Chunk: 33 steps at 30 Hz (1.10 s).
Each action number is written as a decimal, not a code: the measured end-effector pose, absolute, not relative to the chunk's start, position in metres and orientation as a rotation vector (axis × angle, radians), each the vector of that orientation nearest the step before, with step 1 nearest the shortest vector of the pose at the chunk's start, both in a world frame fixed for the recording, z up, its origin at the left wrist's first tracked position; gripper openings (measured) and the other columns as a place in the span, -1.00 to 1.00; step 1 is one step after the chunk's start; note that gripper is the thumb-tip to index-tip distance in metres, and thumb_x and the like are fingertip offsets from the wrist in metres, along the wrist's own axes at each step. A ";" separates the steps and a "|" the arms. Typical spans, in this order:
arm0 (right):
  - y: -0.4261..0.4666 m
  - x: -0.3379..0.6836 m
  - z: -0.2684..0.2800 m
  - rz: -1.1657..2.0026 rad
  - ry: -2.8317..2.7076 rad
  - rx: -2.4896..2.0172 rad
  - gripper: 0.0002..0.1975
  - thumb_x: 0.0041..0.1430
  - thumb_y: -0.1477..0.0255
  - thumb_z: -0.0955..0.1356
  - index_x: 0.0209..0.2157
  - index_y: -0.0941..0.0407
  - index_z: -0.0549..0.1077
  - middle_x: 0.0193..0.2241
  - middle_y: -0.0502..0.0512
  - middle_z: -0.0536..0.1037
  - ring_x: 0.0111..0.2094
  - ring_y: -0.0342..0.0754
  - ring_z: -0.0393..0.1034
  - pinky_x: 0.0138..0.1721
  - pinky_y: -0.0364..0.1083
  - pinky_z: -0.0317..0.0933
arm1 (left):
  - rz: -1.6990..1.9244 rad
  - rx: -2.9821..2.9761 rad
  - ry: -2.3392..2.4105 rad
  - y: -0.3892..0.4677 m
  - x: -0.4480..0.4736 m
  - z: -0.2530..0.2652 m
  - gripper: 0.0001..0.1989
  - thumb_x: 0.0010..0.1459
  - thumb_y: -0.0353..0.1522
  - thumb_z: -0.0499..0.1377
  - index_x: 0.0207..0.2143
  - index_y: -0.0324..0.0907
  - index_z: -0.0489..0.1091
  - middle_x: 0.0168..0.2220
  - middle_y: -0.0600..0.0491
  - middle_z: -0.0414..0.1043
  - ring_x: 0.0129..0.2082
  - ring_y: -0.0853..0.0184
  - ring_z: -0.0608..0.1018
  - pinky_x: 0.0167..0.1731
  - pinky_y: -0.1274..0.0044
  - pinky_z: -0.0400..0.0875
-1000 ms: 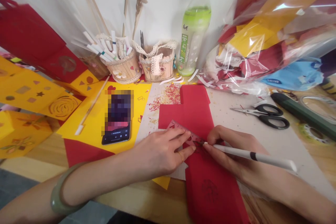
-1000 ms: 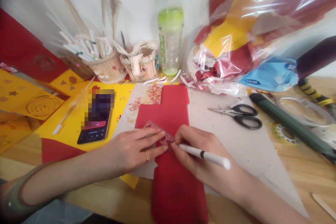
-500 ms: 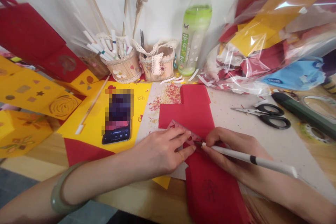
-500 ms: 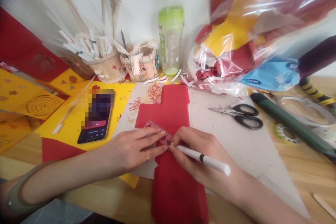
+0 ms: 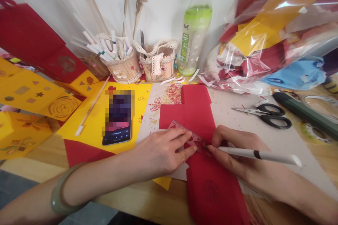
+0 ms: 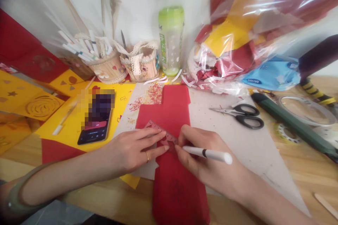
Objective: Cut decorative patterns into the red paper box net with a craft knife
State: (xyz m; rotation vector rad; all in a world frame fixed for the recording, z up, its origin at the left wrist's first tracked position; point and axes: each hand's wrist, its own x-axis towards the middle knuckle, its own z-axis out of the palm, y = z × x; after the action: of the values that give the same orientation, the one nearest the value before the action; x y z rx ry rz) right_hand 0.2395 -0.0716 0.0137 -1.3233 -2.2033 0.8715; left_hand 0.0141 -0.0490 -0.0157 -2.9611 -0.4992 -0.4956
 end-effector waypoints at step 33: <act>-0.067 0.254 -0.002 0.483 -2.313 -1.261 -0.73 0.16 0.25 0.32 -0.16 0.09 0.36 -0.26 0.16 0.54 -0.31 0.02 0.48 -0.35 -0.06 0.36 | -0.554 -2.764 -0.630 -0.041 0.012 -0.015 -0.64 0.30 -0.53 -0.12 0.12 -0.36 0.20 0.12 -0.22 0.26 0.13 0.13 0.33 0.01 0.38 0.40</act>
State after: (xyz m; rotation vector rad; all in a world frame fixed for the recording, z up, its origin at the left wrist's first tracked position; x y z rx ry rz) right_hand 0.2535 -0.0671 -0.0020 -1.2606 -2.3125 0.4826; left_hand 0.0120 -0.0405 -0.0154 -2.7639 -0.6296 -0.5542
